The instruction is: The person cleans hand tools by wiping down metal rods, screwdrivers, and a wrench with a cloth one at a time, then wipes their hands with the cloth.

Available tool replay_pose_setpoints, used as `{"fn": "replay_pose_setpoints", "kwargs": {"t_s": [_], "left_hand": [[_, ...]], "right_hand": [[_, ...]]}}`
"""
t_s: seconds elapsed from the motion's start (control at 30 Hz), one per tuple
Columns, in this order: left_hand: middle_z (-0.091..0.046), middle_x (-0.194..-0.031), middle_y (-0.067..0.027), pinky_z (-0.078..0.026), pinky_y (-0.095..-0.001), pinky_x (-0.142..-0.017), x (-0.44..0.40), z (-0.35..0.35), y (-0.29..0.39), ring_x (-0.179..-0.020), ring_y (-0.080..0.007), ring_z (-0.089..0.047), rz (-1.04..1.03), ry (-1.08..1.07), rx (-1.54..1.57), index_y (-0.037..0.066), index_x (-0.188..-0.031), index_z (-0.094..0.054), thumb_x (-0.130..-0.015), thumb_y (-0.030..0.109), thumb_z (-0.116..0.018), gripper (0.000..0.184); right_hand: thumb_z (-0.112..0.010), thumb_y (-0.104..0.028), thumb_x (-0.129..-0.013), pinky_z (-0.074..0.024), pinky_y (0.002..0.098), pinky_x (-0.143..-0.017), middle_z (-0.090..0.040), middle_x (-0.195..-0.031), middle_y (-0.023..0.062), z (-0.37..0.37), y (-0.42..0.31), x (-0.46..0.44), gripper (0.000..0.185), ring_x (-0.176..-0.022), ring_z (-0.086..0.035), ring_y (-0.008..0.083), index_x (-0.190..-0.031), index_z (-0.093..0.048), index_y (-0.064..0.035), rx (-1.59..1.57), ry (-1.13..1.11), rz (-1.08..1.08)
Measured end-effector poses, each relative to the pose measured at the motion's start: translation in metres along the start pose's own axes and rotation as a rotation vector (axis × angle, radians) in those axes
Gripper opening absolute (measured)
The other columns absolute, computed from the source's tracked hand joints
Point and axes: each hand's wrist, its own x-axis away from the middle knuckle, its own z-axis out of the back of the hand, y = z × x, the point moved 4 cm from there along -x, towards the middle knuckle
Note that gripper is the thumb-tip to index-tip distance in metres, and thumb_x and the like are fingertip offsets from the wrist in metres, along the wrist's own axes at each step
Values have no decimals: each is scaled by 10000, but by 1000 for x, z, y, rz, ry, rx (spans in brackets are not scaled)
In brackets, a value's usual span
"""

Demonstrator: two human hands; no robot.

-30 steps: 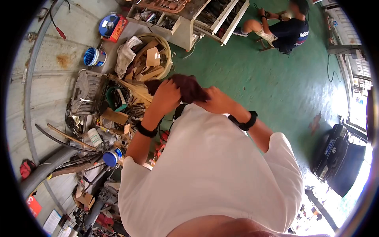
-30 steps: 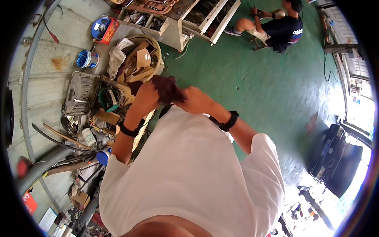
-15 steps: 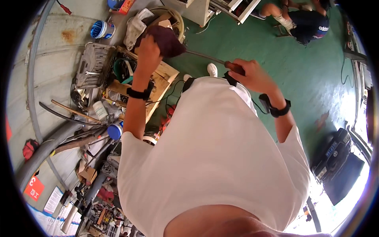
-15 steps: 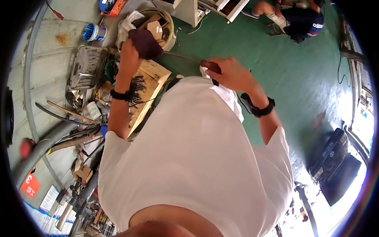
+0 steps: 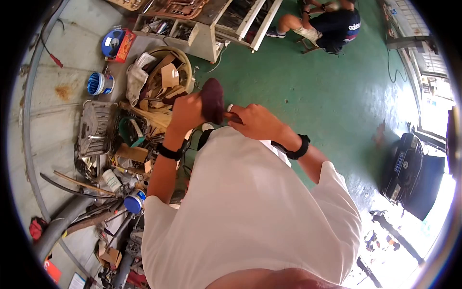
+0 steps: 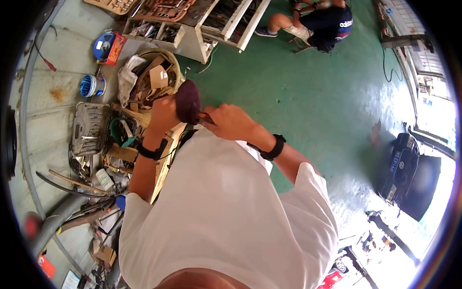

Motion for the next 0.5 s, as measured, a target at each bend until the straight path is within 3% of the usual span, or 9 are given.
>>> {"fn": "replay_pose_setpoints", "kwargs": {"t_s": [0.1,0.17,0.33,0.5], "left_hand": [[-632,-776,-106,-529,-403,-609,28,-10,-56,-680,-337,-643,95,65,-95,58,-815,-609,-650,241,-820,324],[-637,-790,-108,-531,-404,-624,34,8,-64,-699,-337,-646,93,63,-100,52,-823,-615,-646,217,-816,313],[-647,-855,-136,-518,-427,-672,45,26,-85,-784,-354,-640,98,113,-141,21,-886,-647,-651,115,-786,289],[-639,-836,-147,-500,-442,-650,41,22,-82,-770,-371,-629,125,140,-114,19,-870,-631,-660,96,-771,264]], "right_hand": [[-632,-253,-907,-483,494,-598,-626,-680,195,17,1,15,220,-640,-609,421,-979,-630,-45,-1,-32,-8],[-621,-260,-927,-475,476,-583,-617,-663,183,29,4,26,220,-628,-606,401,-988,-631,-49,-36,-134,-72],[-614,-262,-938,-467,455,-563,-611,-642,162,38,-8,33,213,-606,-603,372,-1006,-639,-61,28,-150,-96],[-613,-225,-919,-475,450,-565,-621,-643,150,35,-10,19,183,-601,-606,369,-973,-660,-57,106,-110,-111]]}}
